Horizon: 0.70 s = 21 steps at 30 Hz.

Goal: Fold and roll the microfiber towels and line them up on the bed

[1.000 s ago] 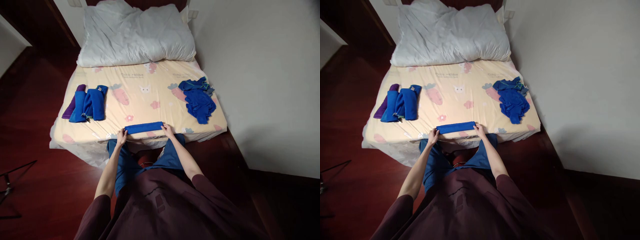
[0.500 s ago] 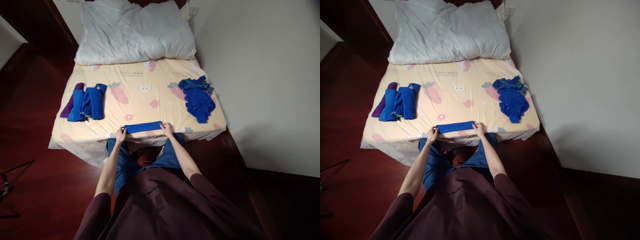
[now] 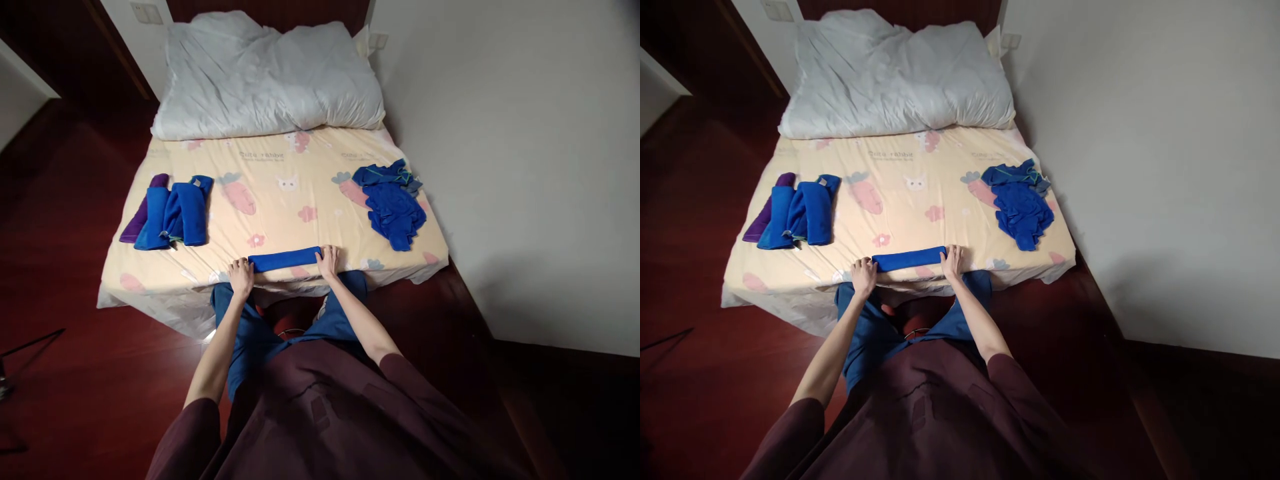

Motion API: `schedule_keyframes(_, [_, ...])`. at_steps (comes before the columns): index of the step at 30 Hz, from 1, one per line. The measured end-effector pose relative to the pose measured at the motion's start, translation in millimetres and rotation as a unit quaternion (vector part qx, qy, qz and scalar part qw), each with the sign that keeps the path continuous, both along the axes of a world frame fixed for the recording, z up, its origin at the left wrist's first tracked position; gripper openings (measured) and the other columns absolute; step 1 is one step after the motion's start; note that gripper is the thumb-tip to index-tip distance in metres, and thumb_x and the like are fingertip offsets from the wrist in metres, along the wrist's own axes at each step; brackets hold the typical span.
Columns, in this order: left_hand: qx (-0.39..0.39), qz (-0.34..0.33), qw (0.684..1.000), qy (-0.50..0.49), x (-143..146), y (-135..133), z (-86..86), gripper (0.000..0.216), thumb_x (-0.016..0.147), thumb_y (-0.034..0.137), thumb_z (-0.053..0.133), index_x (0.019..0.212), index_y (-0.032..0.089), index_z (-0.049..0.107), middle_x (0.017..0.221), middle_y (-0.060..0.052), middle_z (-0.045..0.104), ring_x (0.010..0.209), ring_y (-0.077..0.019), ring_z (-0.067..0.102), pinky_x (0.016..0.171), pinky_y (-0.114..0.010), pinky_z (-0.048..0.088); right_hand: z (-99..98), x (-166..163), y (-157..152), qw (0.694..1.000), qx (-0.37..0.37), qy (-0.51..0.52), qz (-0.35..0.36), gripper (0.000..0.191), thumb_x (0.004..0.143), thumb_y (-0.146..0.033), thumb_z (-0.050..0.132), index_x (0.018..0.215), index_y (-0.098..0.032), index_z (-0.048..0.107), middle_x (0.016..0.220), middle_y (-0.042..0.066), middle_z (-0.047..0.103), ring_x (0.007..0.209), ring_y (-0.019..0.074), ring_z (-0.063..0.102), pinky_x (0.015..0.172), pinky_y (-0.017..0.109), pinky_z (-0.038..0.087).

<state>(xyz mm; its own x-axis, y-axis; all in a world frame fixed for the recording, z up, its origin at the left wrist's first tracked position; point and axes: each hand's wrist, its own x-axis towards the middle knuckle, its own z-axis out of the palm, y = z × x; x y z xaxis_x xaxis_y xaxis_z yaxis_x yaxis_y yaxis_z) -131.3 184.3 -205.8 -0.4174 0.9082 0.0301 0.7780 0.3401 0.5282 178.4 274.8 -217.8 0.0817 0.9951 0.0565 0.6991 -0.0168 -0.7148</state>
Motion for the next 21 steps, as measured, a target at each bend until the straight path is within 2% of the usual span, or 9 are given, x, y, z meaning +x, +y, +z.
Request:
schedule_keyframes(2, [0.047, -0.086, 0.995, 0.036, 16, -12, 5.5, 0.046, 0.100, 0.035, 0.040, 0.138, 0.015, 0.055, 0.149, -0.022, 0.052, 0.144, -0.0369, 0.042, 0.117, -0.056, 0.032, 9.0, -20, -18, 0.997, 0.046, -0.025, 0.054, 0.042, 0.101, -0.036, 0.045, 0.136, -0.017, 0.058, 0.151, 0.017, 0.049, 0.144, 0.0348, 0.037, 0.121, 0.059, 0.023])
schedule_keyframes(4, [0.063, -0.197, 0.977, 0.051, 36, -18, 8.4, 0.052, 0.100, 0.031, 0.037, 0.149, 0.014, 0.048, 0.161, -0.018, 0.041, 0.153, -0.0324, 0.029, 0.124, -0.053, 0.024, 14.7, -47, -37, 0.984, 0.062, -0.059, 0.154, 0.048, 0.104, -0.037, 0.039, 0.148, -0.022, 0.051, 0.159, 0.011, 0.043, 0.151, 0.0314, 0.030, 0.125, 0.055, 0.019])
schedule_keyframes(6, [0.053, -0.263, 0.961, 0.067, 55, -16, 7.9, 0.059, 0.099, 0.029, 0.037, 0.154, 0.011, 0.041, 0.166, -0.016, 0.033, 0.158, -0.0312, 0.018, 0.128, -0.053, 0.016, 15.9, -74, -50, 0.962, 0.063, -0.093, 0.248, 0.052, 0.105, -0.036, 0.036, 0.155, -0.025, 0.044, 0.163, 0.006, 0.040, 0.155, 0.0272, 0.024, 0.127, 0.052, 0.016])
schedule_keyframes(9, [0.018, -0.260, 0.961, 0.089, 69, -5, 1.5, 0.065, 0.096, 0.029, 0.039, 0.157, 0.005, 0.036, 0.167, -0.019, 0.029, 0.159, -0.0337, 0.013, 0.128, -0.056, 0.012, 10.5, -100, -55, 0.943, 0.049, -0.133, 0.300, 0.056, 0.105, -0.033, 0.035, 0.159, -0.022, 0.038, 0.166, 0.005, 0.036, 0.158, 0.0227, 0.020, 0.129, 0.049, 0.012])
schedule_keyframes(11, [0.003, -0.254, 0.963, 0.094, 66, 3, -4.8, 0.067, 0.095, 0.030, 0.040, 0.158, 0.006, 0.035, 0.167, -0.019, 0.028, 0.159, -0.0343, 0.014, 0.128, -0.056, 0.012, 4.6, -101, -50, 0.939, 0.041, -0.152, 0.307, 0.057, 0.104, -0.033, 0.036, 0.159, -0.019, 0.037, 0.167, 0.007, 0.034, 0.158, 0.0220, 0.019, 0.130, 0.048, 0.012])
schedule_keyframes(17, [0.013, -0.231, 0.969, 0.086, 34, 12, -21.3, 0.074, 0.094, 0.036, 0.046, 0.161, 0.008, 0.029, 0.168, -0.018, 0.026, 0.158, -0.0323, 0.017, 0.129, -0.051, 0.015, -10.9, -50, -31, 0.948, 0.047, -0.168, 0.266, 0.062, 0.105, -0.038, 0.037, 0.162, -0.015, 0.030, 0.169, 0.010, 0.027, 0.159, 0.0213, 0.017, 0.130, 0.047, 0.010])
schedule_keyframes(21, [0.012, -0.235, 0.970, 0.064, 19, 12, -24.5, 0.075, 0.095, 0.042, 0.045, 0.160, 0.006, 0.030, 0.168, -0.020, 0.025, 0.158, -0.0327, 0.016, 0.129, -0.051, 0.015, -16.1, -18, -24, 0.955, 0.019, -0.158, 0.252, 0.064, 0.104, -0.036, 0.037, 0.163, -0.013, 0.026, 0.169, 0.012, 0.025, 0.159, 0.0207, 0.017, 0.131, 0.048, 0.005])
